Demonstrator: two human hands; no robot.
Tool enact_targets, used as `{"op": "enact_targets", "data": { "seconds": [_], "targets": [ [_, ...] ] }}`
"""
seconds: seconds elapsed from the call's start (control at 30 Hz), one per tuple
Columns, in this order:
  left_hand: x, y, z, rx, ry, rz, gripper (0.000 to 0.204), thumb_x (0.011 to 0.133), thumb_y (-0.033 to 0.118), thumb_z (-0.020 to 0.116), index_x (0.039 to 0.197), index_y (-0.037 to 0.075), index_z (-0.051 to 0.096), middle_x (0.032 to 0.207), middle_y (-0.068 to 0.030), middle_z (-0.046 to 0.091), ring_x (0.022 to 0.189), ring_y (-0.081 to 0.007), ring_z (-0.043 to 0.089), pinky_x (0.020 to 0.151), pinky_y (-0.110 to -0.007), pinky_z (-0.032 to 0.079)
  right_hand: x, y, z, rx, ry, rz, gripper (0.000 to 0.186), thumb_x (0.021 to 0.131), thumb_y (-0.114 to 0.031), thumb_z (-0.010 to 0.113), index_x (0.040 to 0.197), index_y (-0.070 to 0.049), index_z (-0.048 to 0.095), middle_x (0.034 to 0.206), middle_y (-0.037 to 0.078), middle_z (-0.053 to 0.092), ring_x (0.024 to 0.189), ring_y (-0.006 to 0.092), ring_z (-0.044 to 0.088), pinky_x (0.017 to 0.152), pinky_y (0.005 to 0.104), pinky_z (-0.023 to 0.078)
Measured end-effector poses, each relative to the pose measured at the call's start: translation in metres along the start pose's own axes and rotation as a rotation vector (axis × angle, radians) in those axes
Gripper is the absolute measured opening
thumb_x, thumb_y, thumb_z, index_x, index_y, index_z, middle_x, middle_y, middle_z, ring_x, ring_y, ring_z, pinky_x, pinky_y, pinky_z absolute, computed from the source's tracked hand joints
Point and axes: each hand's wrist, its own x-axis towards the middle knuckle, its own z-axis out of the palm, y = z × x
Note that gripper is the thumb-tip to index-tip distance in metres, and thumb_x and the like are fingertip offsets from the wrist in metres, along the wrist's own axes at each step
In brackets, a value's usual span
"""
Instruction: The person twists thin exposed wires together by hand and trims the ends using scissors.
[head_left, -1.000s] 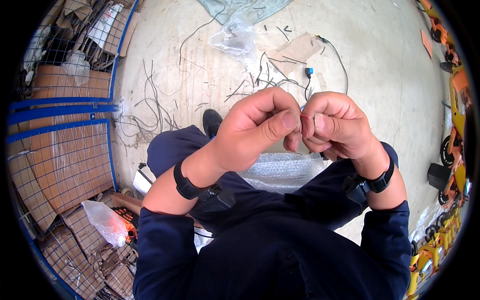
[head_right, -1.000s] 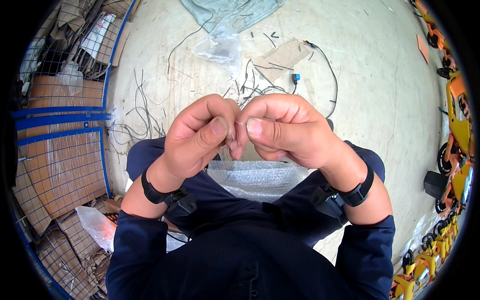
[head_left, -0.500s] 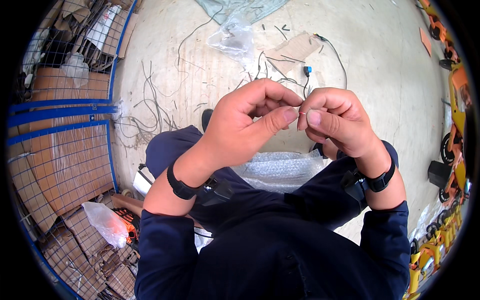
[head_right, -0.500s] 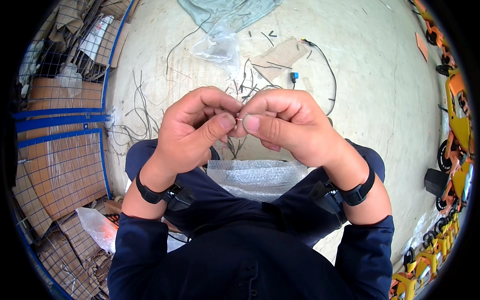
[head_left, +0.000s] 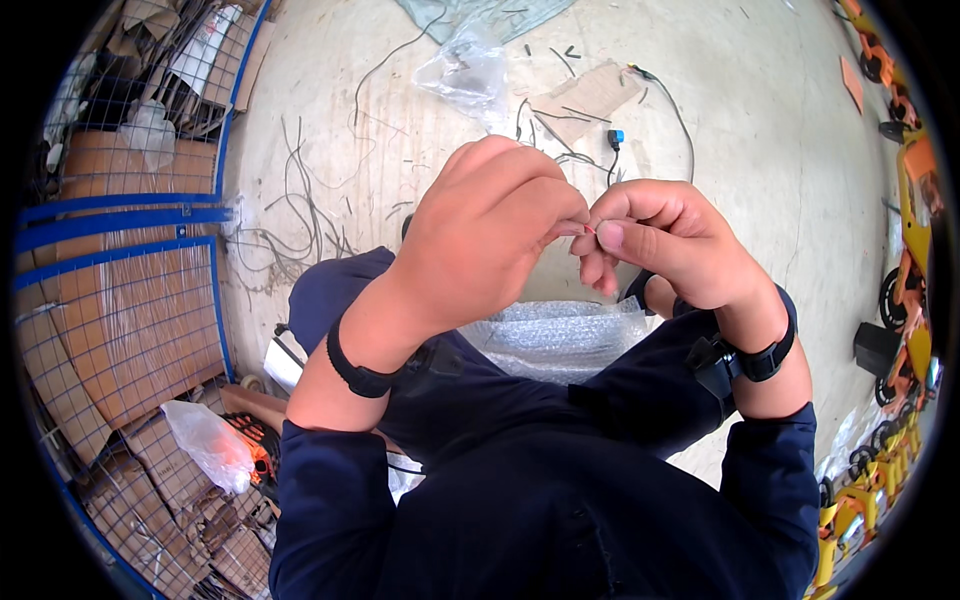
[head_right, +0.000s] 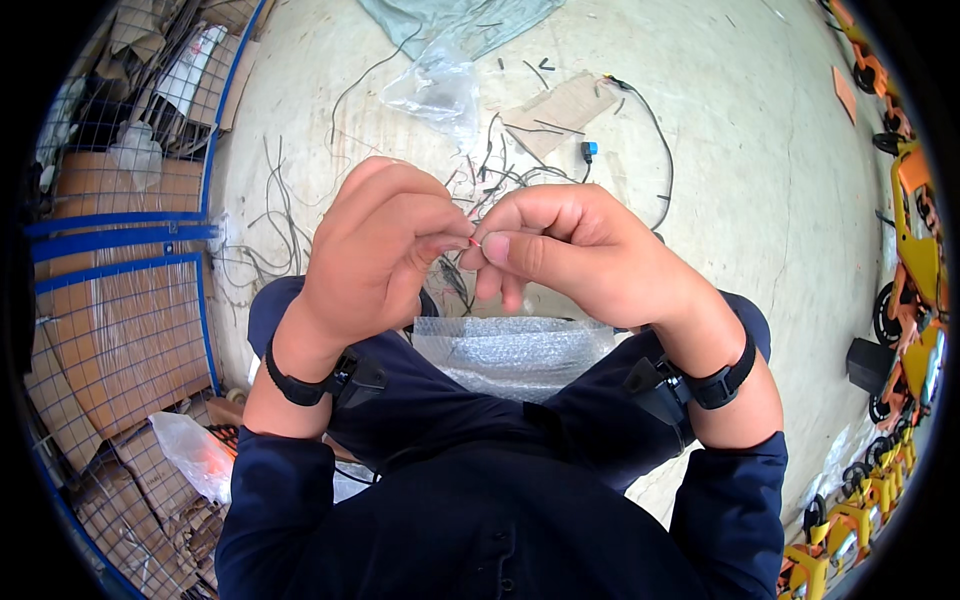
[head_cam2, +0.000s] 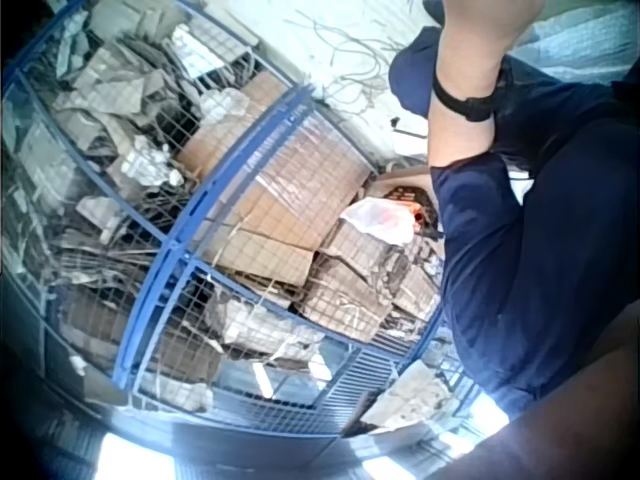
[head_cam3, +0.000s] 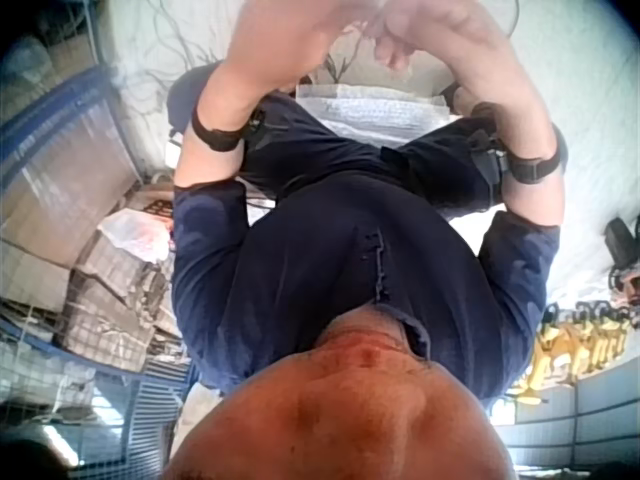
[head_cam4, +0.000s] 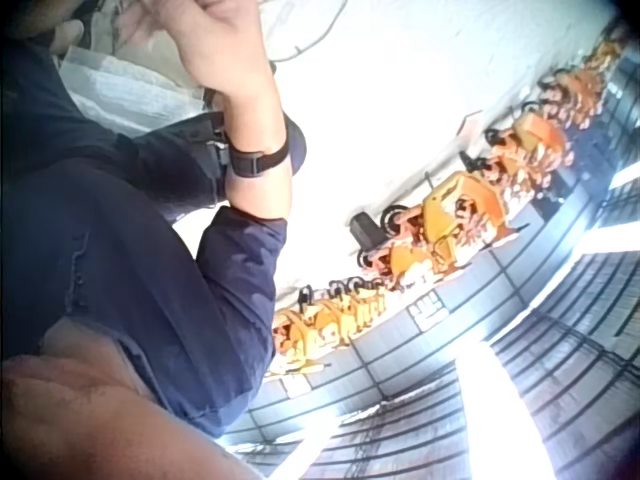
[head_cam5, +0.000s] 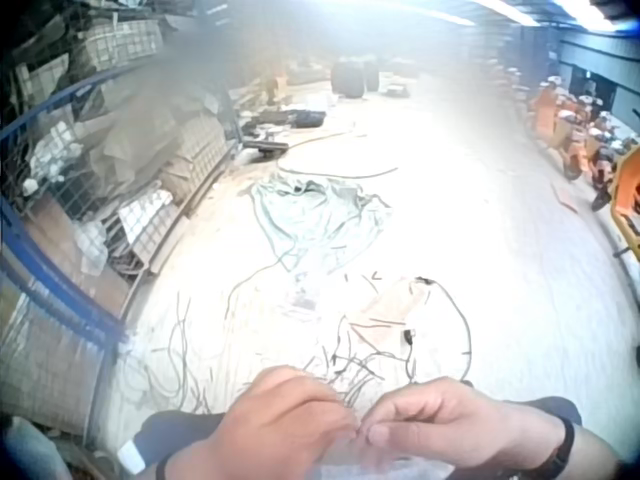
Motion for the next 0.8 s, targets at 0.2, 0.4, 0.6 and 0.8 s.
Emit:
{"op": "enact_targets", "data": {
  "seconds": [0.2,0.4,0.6,0.8],
  "targets": [
    [-0.002,0.0,0.001,-0.032,-0.02,-0.069,0.011,0.077,0.002,0.067,0.085,0.005,0.06,0.08,-0.0084,0.06,0.073,-0.0265,0.057,0.066,-0.033,0.045,-0.001,-0.005,0.006,-0.209,0.134,0.015,0.012,0.093,-0.009,0.055,0.095,-0.001,0.065,0.072,-0.004,0.056,0.063,0.0023,0.043,0.058,0.0191,0.037],
    [-0.003,0.003,-0.001,-0.174,-0.07,-0.2,0.008,0.081,0.004,0.066,0.086,0.003,0.06,0.079,-0.0094,0.061,0.07,-0.0236,0.057,0.062,-0.031,0.046,-0.005,-0.019,0.015,-0.226,0.235,0.107,0.01,0.089,-0.008,0.059,0.09,-0.001,0.067,0.066,-0.007,0.053,0.06,0.0003,0.04,0.053,0.0184,0.033],
    [-0.001,0.004,-0.009,-0.218,-0.101,-0.217,0.008,0.08,0.005,0.066,0.085,0.003,0.061,0.078,-0.0085,0.059,0.069,-0.021,0.056,0.062,-0.029,0.046,-0.007,-0.015,0.018,-0.197,0.23,0.058,0.01,0.088,-0.006,0.06,0.092,-0.001,0.068,0.074,-0.004,0.062,0.06,0.0007,0.043,0.053,0.0182,0.035],
    [-0.001,0.003,-0.012,-0.191,-0.081,-0.182,0.008,0.08,0.004,0.067,0.086,0.003,0.062,0.079,-0.0081,0.059,0.071,-0.0209,0.056,0.063,-0.029,0.046,-0.004,-0.012,0.012,-0.052,0.109,0.083,0.013,0.091,-0.006,0.056,0.095,-0.001,0.067,0.08,-0.003,0.065,0.065,0.0014,0.048,0.057,0.0189,0.039]
  ]
}}
